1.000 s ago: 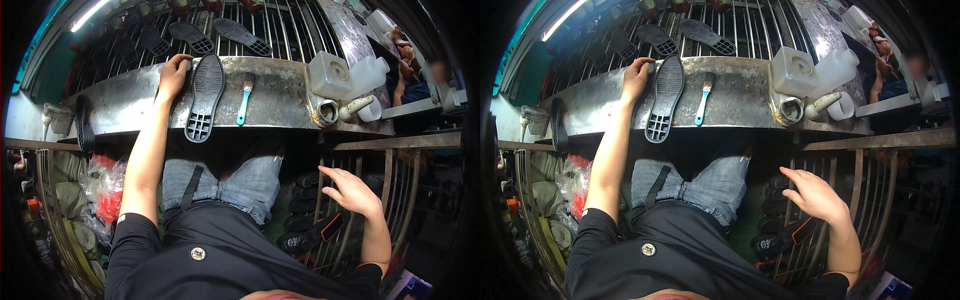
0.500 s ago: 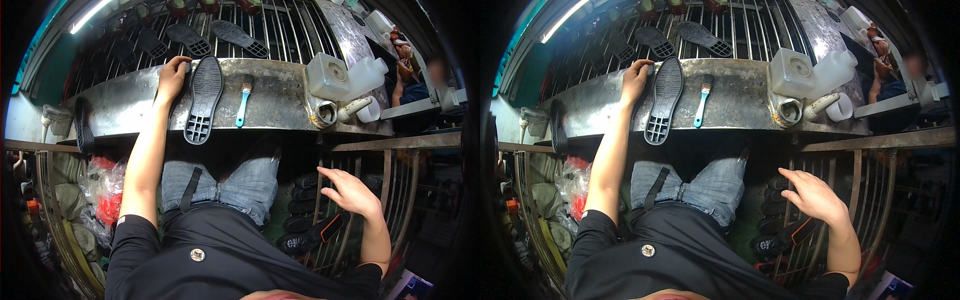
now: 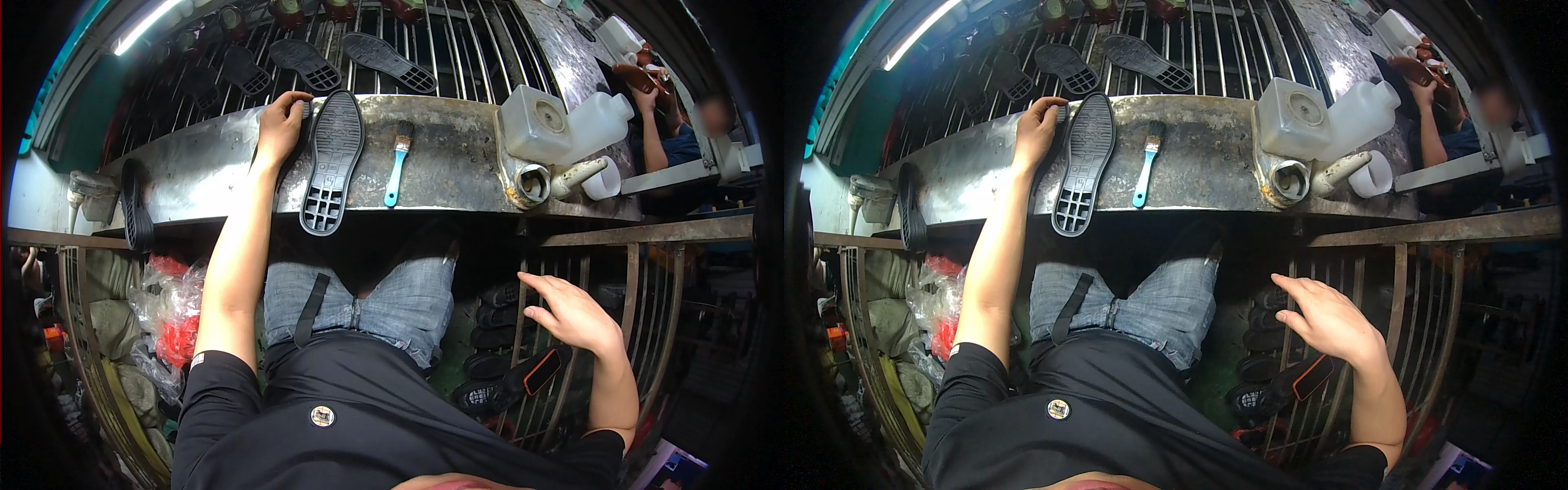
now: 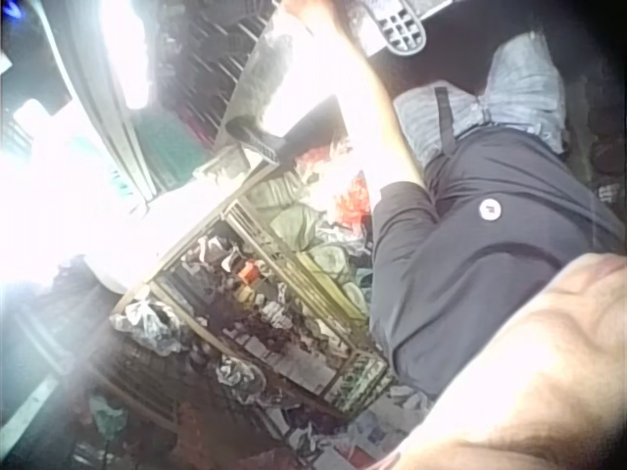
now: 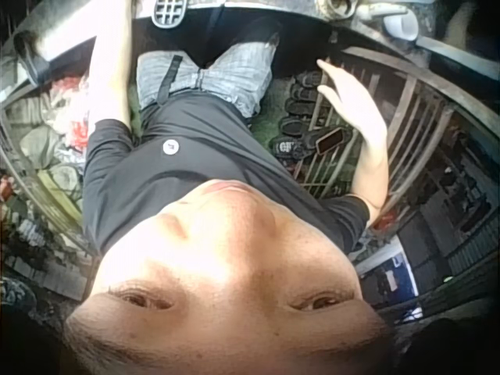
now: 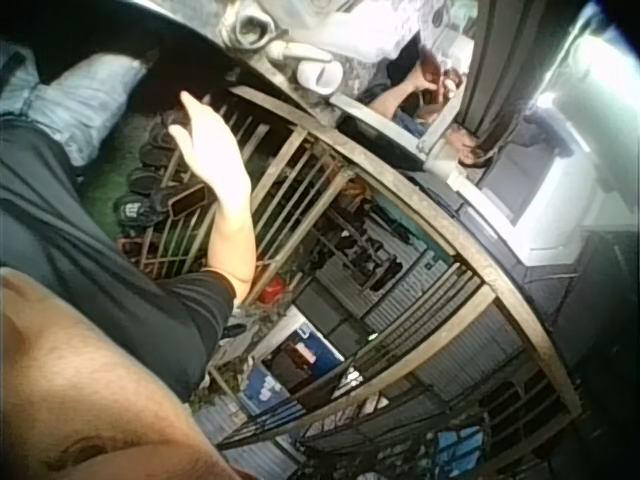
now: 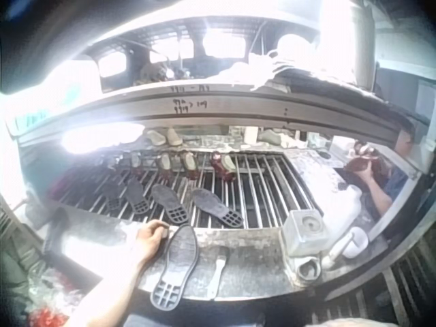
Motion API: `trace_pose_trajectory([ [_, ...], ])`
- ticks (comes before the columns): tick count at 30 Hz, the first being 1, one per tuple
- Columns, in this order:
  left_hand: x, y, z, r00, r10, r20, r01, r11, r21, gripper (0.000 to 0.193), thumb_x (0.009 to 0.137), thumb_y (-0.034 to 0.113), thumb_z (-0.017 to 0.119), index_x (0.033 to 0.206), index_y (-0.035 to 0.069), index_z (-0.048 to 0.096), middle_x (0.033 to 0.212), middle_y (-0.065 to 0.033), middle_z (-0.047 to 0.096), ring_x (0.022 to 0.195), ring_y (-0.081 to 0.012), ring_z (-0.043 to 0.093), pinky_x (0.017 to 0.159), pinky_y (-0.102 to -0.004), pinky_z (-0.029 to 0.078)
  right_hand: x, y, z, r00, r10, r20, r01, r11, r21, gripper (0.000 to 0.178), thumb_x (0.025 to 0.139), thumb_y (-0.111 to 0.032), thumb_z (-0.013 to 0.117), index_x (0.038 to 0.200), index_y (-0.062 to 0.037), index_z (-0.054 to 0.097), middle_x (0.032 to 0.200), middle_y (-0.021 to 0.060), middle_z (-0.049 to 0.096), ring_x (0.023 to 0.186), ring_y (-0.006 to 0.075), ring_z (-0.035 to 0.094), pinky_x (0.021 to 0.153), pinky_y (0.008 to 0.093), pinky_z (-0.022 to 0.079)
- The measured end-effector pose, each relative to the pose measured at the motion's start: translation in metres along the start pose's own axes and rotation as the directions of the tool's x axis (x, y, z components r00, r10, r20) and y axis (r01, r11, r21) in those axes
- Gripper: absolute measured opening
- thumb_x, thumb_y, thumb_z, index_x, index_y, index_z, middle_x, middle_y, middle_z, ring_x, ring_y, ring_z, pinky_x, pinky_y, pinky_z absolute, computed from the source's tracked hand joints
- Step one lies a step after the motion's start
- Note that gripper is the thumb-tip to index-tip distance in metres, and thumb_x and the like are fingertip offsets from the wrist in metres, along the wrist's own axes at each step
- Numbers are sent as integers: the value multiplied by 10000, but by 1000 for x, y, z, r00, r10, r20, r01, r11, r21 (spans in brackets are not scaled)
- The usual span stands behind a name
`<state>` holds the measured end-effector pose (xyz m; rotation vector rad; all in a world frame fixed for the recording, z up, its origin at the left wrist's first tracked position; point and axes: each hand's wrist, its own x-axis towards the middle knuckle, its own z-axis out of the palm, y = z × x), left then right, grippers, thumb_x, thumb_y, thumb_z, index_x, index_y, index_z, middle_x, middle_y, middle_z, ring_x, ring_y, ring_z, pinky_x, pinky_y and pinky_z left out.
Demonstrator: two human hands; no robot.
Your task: Applying adhesive to shoe soles using a brush at a manufacturing workstation and retrieving more components from storage bags.
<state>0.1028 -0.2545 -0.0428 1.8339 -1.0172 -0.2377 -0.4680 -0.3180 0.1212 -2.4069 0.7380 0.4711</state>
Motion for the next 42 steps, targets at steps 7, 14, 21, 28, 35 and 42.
trace_pose_trajectory([
  [7, 0, 4, 1, 1000, 4, -6, -4, 1000, 17, 269, 1055, 155, 582, 1192, 44, 786, 1041, -136, 810, 988, -209, 767, 906, -324, 562, 2, -4, -2, 995, 71, 65, -73, 997, 21, 605, 1042, -277, 716, 1568, -41, 532, 1489, 226, 641, 1398, 408, 598, 1191, 479, 482],
  [14, 0, 1, 3, 1000, -29, 11, 29, 999, 14, 270, 1059, 170, 588, 1200, 44, 781, 1045, -144, 808, 988, -213, 766, 905, -333, 559, -2, 3, 3, 1000, 14, 0, -14, 1000, 0, 604, 1033, -267, 717, 1552, -19, 531, 1384, 251, 678, 1309, 418, 639, 1137, 486, 508],
  [21, 0, 0, 0, 1000, -26, 14, 26, 999, 19, 265, 1075, 166, 586, 1206, 41, 779, 1079, -136, 815, 1022, -219, 769, 930, -333, 563, -1, 1, 1, 997, 54, 53, -55, 998, 22, 604, 1053, -284, 699, 1577, -47, 515, 1490, 235, 637, 1389, 415, 595, 1179, 481, 483],
  [28, -1, 3, -1, 1000, 4, 12, -4, 1000, 4, 260, 1083, 150, 580, 1210, 32, 774, 1065, -130, 811, 990, -193, 759, 906, -322, 560, 0, 0, -1, 998, 33, 62, -35, 999, 20, 609, 1058, -290, 695, 1583, -49, 503, 1452, 238, 653, 1359, 413, 612, 1168, 483, 491],
  [35, 0, 7, 1, 999, -34, 21, 34, 999, 2, 260, 1086, 152, 584, 1205, 17, 772, 1039, -128, 812, 962, -184, 753, 888, -315, 558, 1, 1, -3, 999, 23, 38, -23, 1000, 20, 598, 1055, -285, 693, 1557, -7, 523, 1440, 262, 656, 1352, 424, 618, 1160, 496, 497],
  [42, 2, -1, 1, 1000, -8, 18, 8, 1000, -18, 260, 1089, 149, 585, 1212, 21, 775, 1051, -125, 816, 975, -185, 757, 890, -311, 560, 0, 7, 2, 998, 36, 43, -37, 999, 17, 605, 1061, -290, 689, 1584, -49, 503, 1470, 230, 641, 1383, 408, 597, 1187, 486, 477],
])
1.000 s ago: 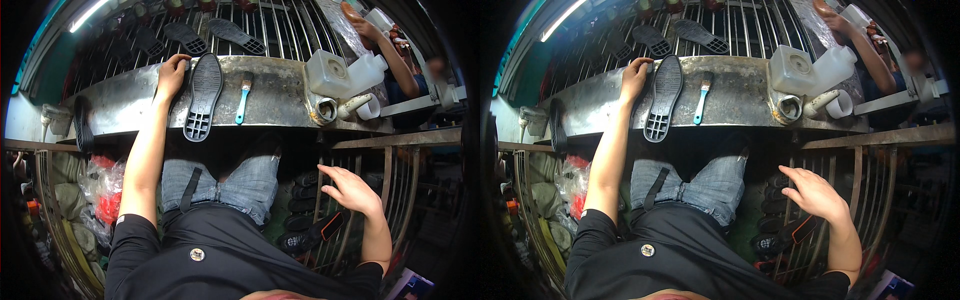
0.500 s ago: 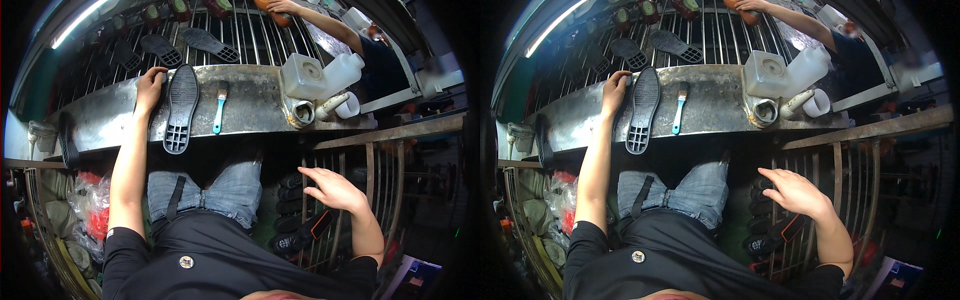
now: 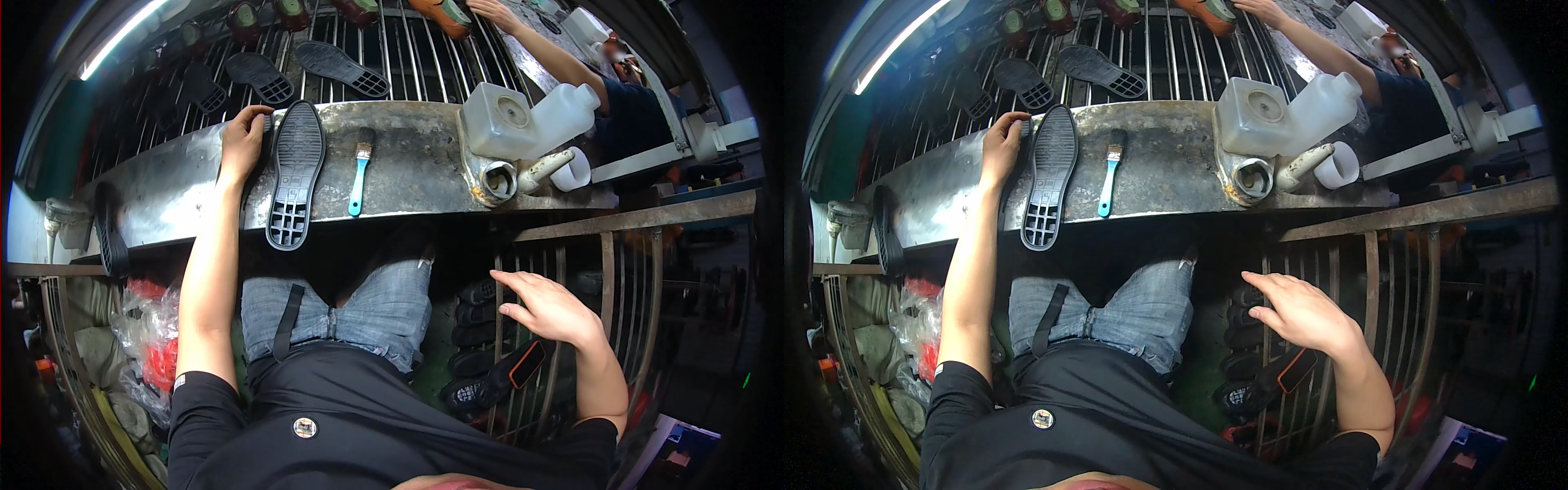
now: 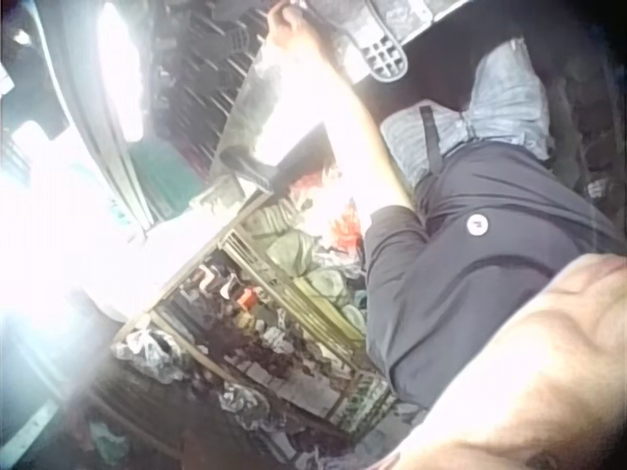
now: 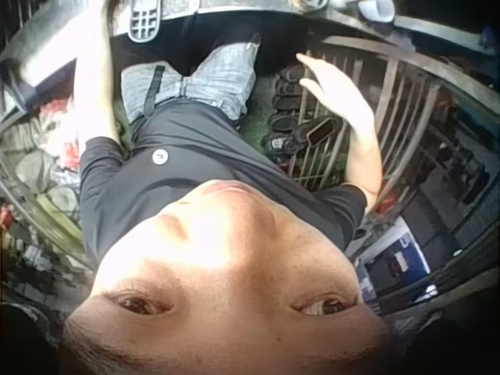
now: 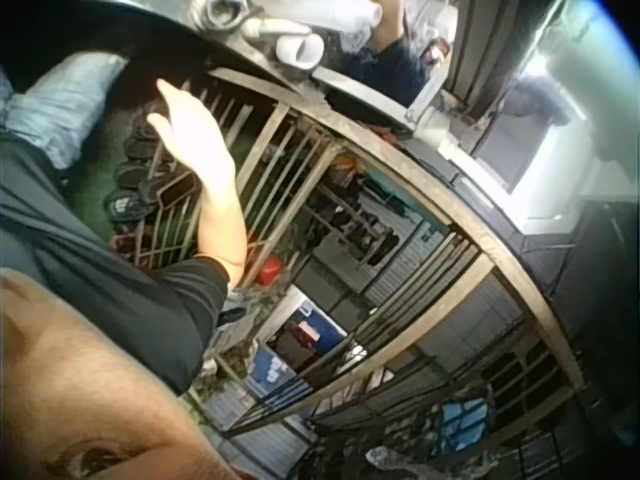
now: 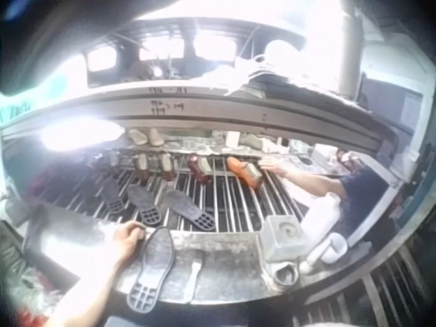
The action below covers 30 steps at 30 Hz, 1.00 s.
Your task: Applying adhesive to shoe soles using a brush at a manufacturing workstation and retrieving more components from storage bags.
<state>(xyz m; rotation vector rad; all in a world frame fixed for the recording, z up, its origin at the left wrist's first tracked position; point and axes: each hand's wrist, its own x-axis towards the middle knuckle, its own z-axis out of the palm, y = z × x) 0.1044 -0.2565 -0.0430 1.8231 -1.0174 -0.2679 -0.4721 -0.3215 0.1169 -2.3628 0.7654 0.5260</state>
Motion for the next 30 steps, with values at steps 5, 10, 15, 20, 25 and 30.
trace_pose_trajectory([
  [5, 1, -4, 1, 999, -37, -1, 37, 999, -10, 256, 1088, 147, 589, 1210, 21, 775, 1043, -120, 815, 972, -170, 751, 881, -308, 559, 0, -2, -1, 1000, 5, 2, -5, 1000, -5, 607, 1062, -296, 690, 1586, -55, 502, 1463, 229, 647, 1376, 409, 603, 1182, 486, 480],
  [10, 1, -4, 1, 999, -5, -36, 5, 1000, 4, 253, 1084, 149, 596, 1210, 23, 776, 1024, -115, 811, 943, -161, 742, 857, -307, 552, 0, -7, -2, 1000, 3, 2, -3, 1000, -7, 610, 1060, -303, 691, 1585, -57, 504, 1444, 230, 660, 1363, 409, 613, 1174, 483, 487],
  [15, -3, 3, 4, 999, -31, -22, 31, 999, 9, 252, 1082, 149, 594, 1203, 24, 776, 1010, -115, 809, 916, -165, 737, 844, -311, 551, -4, -7, 3, 1000, -10, -14, 10, 1000, -10, 599, 1056, -297, 693, 1561, -24, 522, 1430, 263, 659, 1345, 432, 619, 1156, 495, 498],
  [20, -4, -7, -5, 1000, -8, -24, 9, 999, 34, 260, 1079, 158, 584, 1201, 36, 779, 1051, -113, 815, 1006, -177, 759, 903, -307, 555, -2, -5, 7, 1000, -24, -21, 23, 1000, -14, 601, 1047, -287, 701, 1559, -27, 526, 1426, 258, 664, 1342, 427, 624, 1150, 490, 500],
  [25, 0, -3, 3, 1000, 5, -29, -6, 999, -33, 268, 1066, 167, 591, 1189, 43, 794, 1033, -106, 811, 957, -175, 730, 889, -306, 545, -7, -3, 7, 998, -23, -59, 22, 1000, -11, 609, 1021, -258, 727, 1557, -42, 535, 1414, 250, 672, 1343, 418, 626, 1146, 485, 500],
  [30, 2, -1, -2, 991, -130, -38, 102, 901, -422, 252, 1127, 135, 569, 1243, 4, 750, 753, 42, 567, 643, -58, 501, 594, -230, 399, -6, -3, 8, 1000, -3, -30, 3, 1000, -24, 634, 1023, -270, 723, 1585, -63, 513, 1490, 242, 635, 1405, 407, 590, 1195, 479, 468],
])
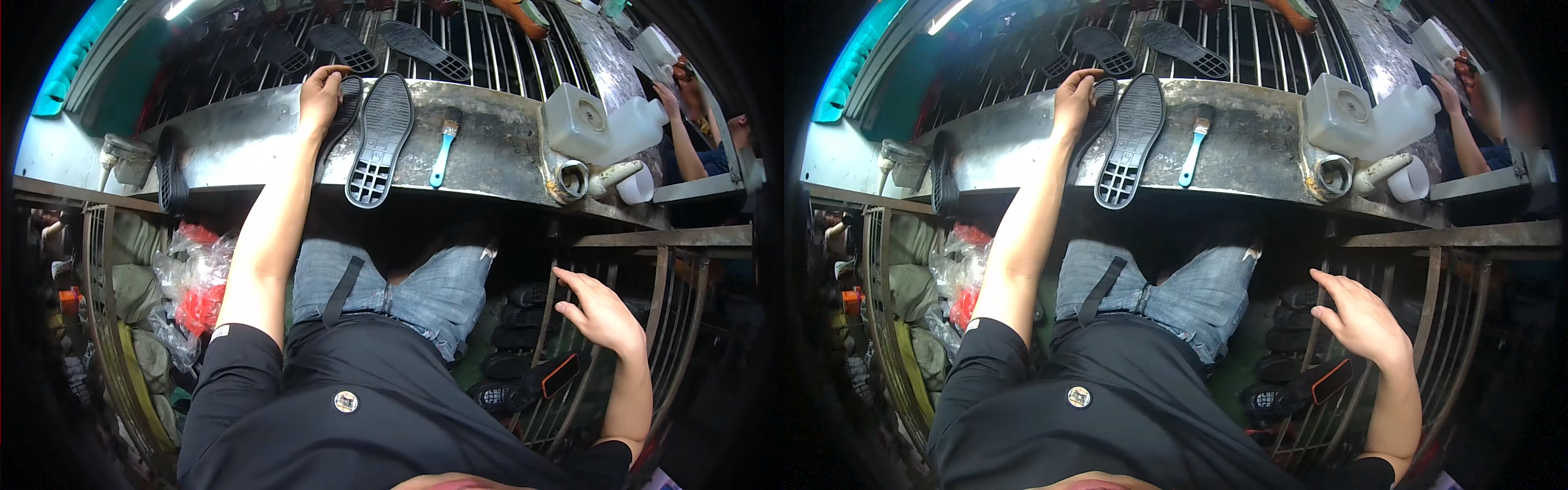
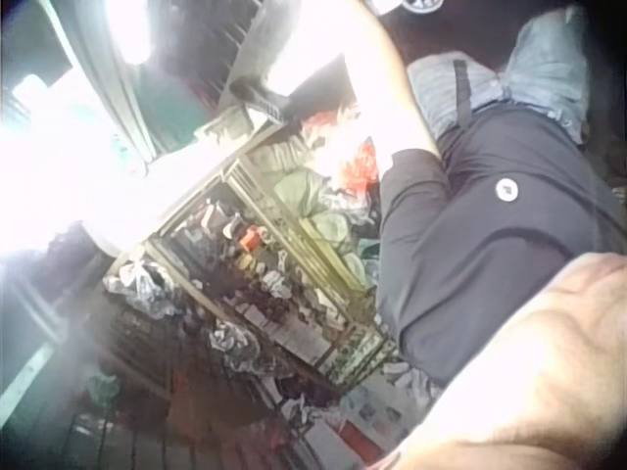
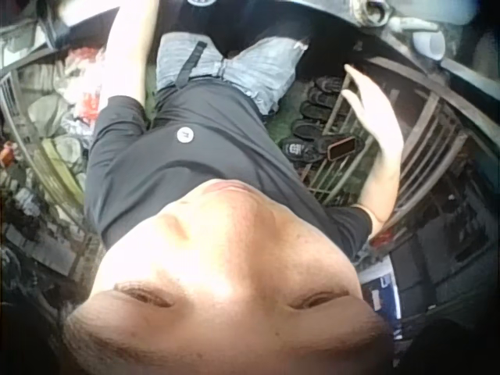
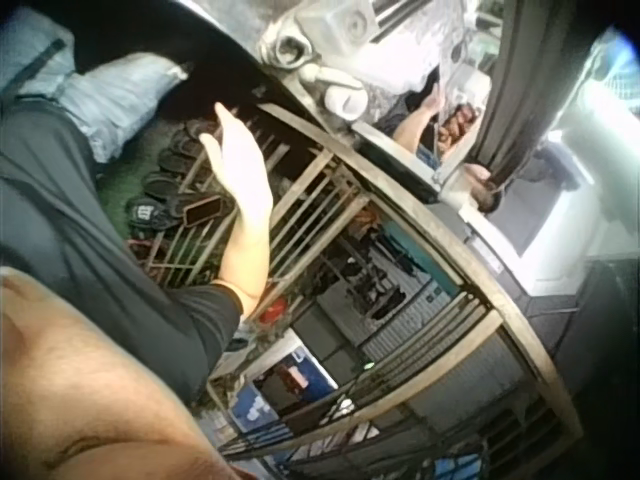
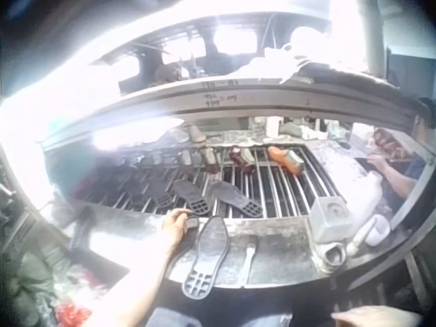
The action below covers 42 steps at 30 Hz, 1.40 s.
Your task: Applying adhesive to shoe soles using a brush at a manufacturing workstation and retrieving more components from storage bags.
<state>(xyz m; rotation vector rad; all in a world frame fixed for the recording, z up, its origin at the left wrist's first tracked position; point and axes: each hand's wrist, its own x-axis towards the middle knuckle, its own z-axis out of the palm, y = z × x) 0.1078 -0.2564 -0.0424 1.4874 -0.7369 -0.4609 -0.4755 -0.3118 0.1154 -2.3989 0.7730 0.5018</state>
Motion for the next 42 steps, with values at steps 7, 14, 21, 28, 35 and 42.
trace_pose_trajectory([
  [7, 6, 5, -25, 993, -115, -34, 87, 887, -454, 275, 1140, 117, 547, 1325, -47, 667, 746, 20, 503, 668, -102, 487, 652, -264, 441, 3, -4, -5, 999, 25, 31, -26, 999, 33, 641, 1028, -279, 719, 1594, -68, 506, 1500, 242, 630, 1410, 410, 587, 1204, 483, 461],
  [14, 5, 1, -28, 985, -170, -40, 110, 780, -616, 303, 1145, 126, 527, 1406, 0, 614, 792, 11, 512, 739, -129, 509, 712, -291, 454, 0, -2, -3, 1000, 2, -10, -2, 1000, 17, 627, 1030, -287, 718, 1583, -69, 517, 1460, 245, 650, 1381, 410, 606, 1176, 486, 482],
  [21, -17, 15, 42, 954, 42, 296, -223, 757, 615, 459, 1109, 432, 604, 1346, 46, 678, 1149, -242, 773, 1066, -353, 763, 943, -440, 565, 2, 25, 20, 999, -13, -38, 10, 997, -71, 588, 1068, -323, 675, 1571, -67, 508, 1384, 234, 681, 1293, 425, 644, 1109, 508, 525],
  [28, -10, 15, 25, 916, 133, 380, -399, 418, 816, 419, 1070, 452, 641, 1012, 37, 625, 966, -205, 735, 946, -425, 725, 802, -510, 544, 31, 33, 41, 995, 75, -66, -85, 983, -163, 611, 1037, -312, 702, 1559, -47, 529, 1329, 217, 697, 1244, 419, 666, 1093, 499, 537],
  [35, -12, 13, 24, 930, 208, 303, -366, 578, 729, 339, 1067, 385, 645, 1015, 50, 673, 932, -185, 746, 902, -411, 735, 780, -504, 548, 35, -3, 57, 999, 44, 8, -44, 998, -42, 594, 1066, -320, 675, 1564, -31, 531, 1420, 233, 677, 1310, 412, 649, 1134, 497, 517],
  [42, -8, 18, 19, 951, 159, 264, -304, 627, 717, 330, 1065, 395, 642, 1028, 74, 704, 935, -195, 761, 905, -419, 749, 773, -517, 558, 137, -102, 57, 831, 153, -535, 149, 865, 479, 461, 1044, -142, 725, 1469, 5, 627, 1129, 124, 761, 992, 181, 726, 942, 336, 591],
])
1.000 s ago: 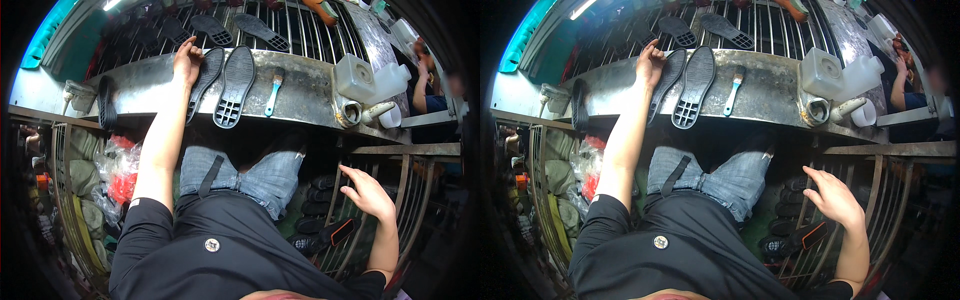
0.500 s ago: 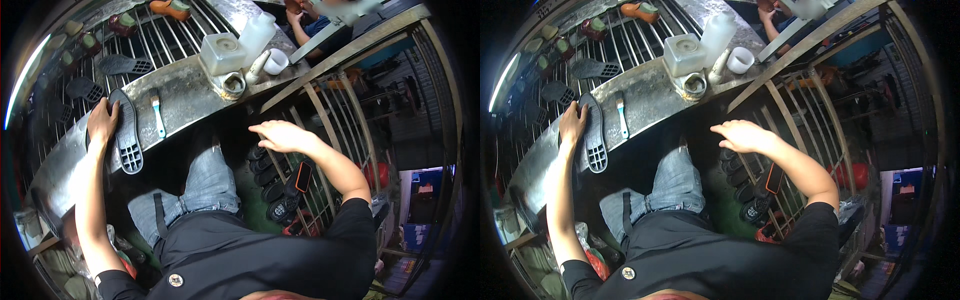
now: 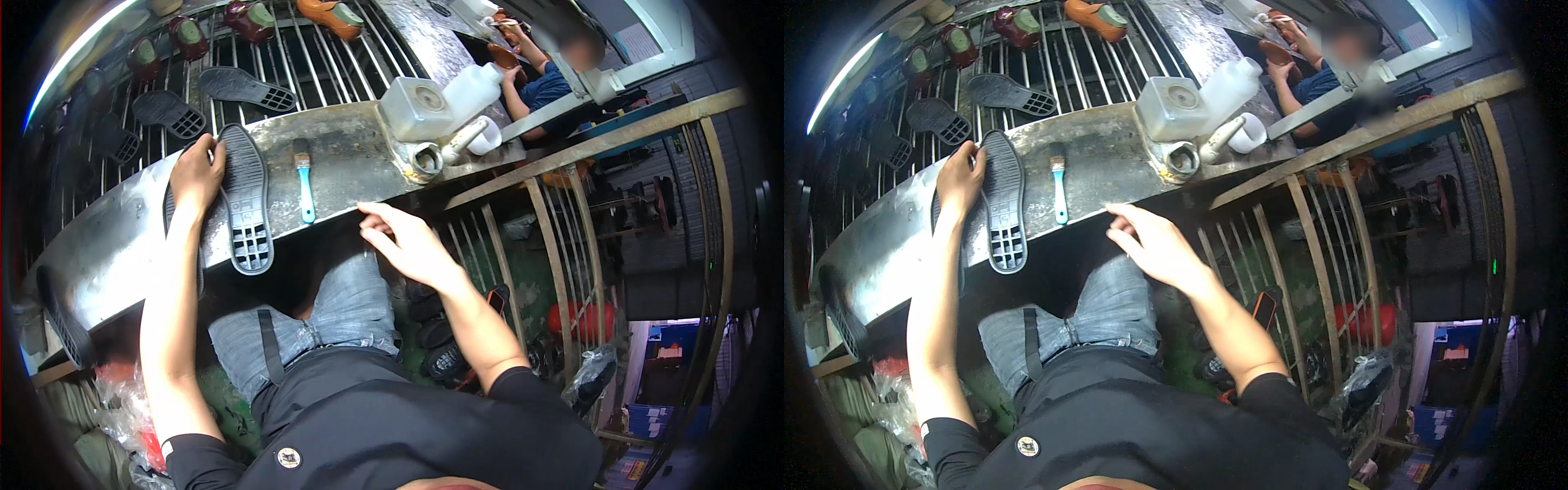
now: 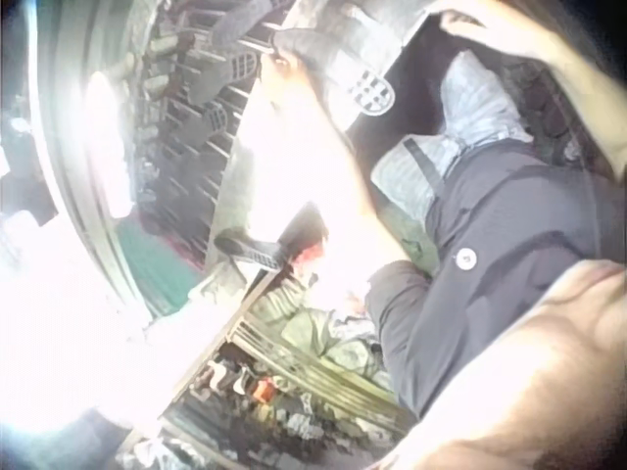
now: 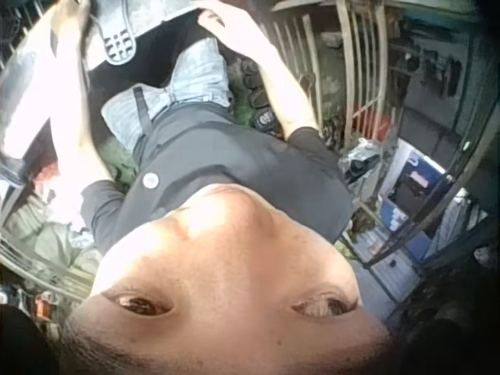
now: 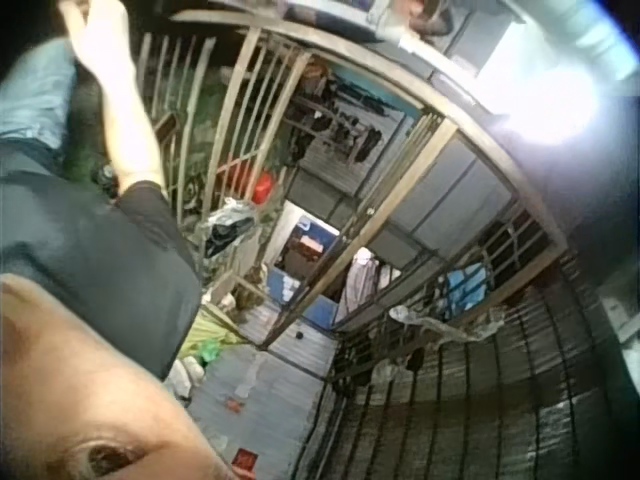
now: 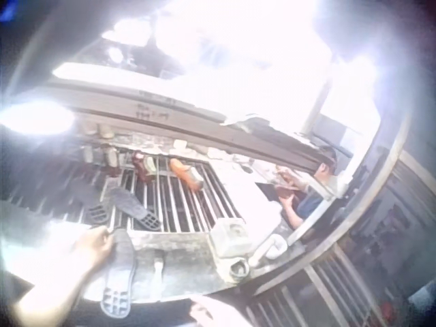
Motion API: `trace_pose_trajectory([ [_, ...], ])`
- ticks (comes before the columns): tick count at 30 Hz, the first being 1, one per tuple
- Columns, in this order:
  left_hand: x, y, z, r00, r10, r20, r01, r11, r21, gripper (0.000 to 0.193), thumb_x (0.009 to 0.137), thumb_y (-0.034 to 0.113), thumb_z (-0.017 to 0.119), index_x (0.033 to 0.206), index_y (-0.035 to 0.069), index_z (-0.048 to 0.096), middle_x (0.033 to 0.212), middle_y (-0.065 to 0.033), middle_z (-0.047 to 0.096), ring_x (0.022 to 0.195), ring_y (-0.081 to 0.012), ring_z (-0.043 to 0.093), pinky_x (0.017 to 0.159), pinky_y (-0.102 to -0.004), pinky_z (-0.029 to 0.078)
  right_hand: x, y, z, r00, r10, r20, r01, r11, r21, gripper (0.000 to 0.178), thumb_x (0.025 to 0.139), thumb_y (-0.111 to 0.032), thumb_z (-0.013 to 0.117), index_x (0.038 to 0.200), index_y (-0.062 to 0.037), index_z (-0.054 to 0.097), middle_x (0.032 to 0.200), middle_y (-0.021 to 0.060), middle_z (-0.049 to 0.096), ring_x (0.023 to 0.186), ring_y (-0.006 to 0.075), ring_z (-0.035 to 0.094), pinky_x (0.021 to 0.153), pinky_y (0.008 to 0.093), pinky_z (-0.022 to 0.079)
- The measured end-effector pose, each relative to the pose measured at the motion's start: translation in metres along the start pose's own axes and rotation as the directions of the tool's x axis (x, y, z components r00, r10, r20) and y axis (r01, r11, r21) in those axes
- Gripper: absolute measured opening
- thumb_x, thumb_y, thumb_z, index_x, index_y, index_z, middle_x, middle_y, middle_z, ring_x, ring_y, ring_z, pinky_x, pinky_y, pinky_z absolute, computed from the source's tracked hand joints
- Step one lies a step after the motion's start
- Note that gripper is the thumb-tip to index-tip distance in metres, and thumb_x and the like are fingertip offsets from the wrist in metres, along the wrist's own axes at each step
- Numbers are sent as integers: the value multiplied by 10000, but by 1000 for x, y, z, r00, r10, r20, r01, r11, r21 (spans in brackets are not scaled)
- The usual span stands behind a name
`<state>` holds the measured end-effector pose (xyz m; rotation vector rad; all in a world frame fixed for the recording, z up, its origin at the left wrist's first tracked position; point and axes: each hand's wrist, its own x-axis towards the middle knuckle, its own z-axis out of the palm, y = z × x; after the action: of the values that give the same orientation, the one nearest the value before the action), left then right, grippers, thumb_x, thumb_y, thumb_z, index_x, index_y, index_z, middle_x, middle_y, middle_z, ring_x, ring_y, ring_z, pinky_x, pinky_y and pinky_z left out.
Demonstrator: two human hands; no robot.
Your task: Applying adhesive to shoe soles using a brush at a manufacturing workstation and retrieving more components from storage bags.
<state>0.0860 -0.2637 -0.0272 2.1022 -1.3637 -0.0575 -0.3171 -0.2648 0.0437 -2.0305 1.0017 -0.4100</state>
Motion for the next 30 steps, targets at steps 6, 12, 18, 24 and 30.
trace_pose_trajectory([
  [6, -4, -7, 8, 999, -12, -33, 10, 999, -34, 321, 1058, 388, 655, 1052, 74, 726, 962, -200, 784, 916, -402, 773, 797, -508, 588, 68, -30, 85, 931, -199, -307, 103, 948, -301, 632, 901, -300, 874, 1421, -33, 636, 1052, 162, 667, 923, 339, 693, 852, 463, 575],
  [12, 2, 0, 11, 995, 50, -85, -57, 995, -83, 292, 1062, 355, 634, 1028, 78, 718, 905, -175, 780, 872, -394, 768, 783, -510, 587, 82, -27, 101, 956, -116, -271, -39, 861, -506, 686, 903, -324, 851, 1461, -31, 581, 1148, 211, 619, 1099, 420, 649, 957, 524, 538],
  [18, 0, -12, 6, 998, 19, -60, -25, 996, -89, 311, 1065, 375, 649, 1029, 74, 717, 936, -177, 785, 888, -399, 764, 764, -504, 576, 85, -18, 104, 932, -144, -333, -37, 874, -484, 582, 923, -208, 801, 1445, -43, 606, 1067, 171, 645, 1045, 369, 663, 934, 486, 553],
  [24, -1, -3, 3, 997, 37, -64, -42, 997, -70, 316, 1074, 353, 637, 987, 61, 720, 891, -160, 778, 854, -373, 765, 769, -473, 581, 80, -23, 74, 894, -67, -443, -118, 919, -376, 466, 906, -111, 720, 1359, -30, 647, 1080, 197, 660, 975, 400, 695, 888, 503, 581],
  [30, 0, 7, 2, 999, 37, -23, -38, 999, -20, 325, 1075, 362, 630, 990, 62, 720, 903, -165, 777, 855, -372, 764, 778, -476, 581, 79, -2, 70, 767, -44, -640, 247, 941, 231, 333, 959, -32, 813, 1277, -22, 713, 1082, 67, 642, 925, 159, 659, 843, 310, 560],
])
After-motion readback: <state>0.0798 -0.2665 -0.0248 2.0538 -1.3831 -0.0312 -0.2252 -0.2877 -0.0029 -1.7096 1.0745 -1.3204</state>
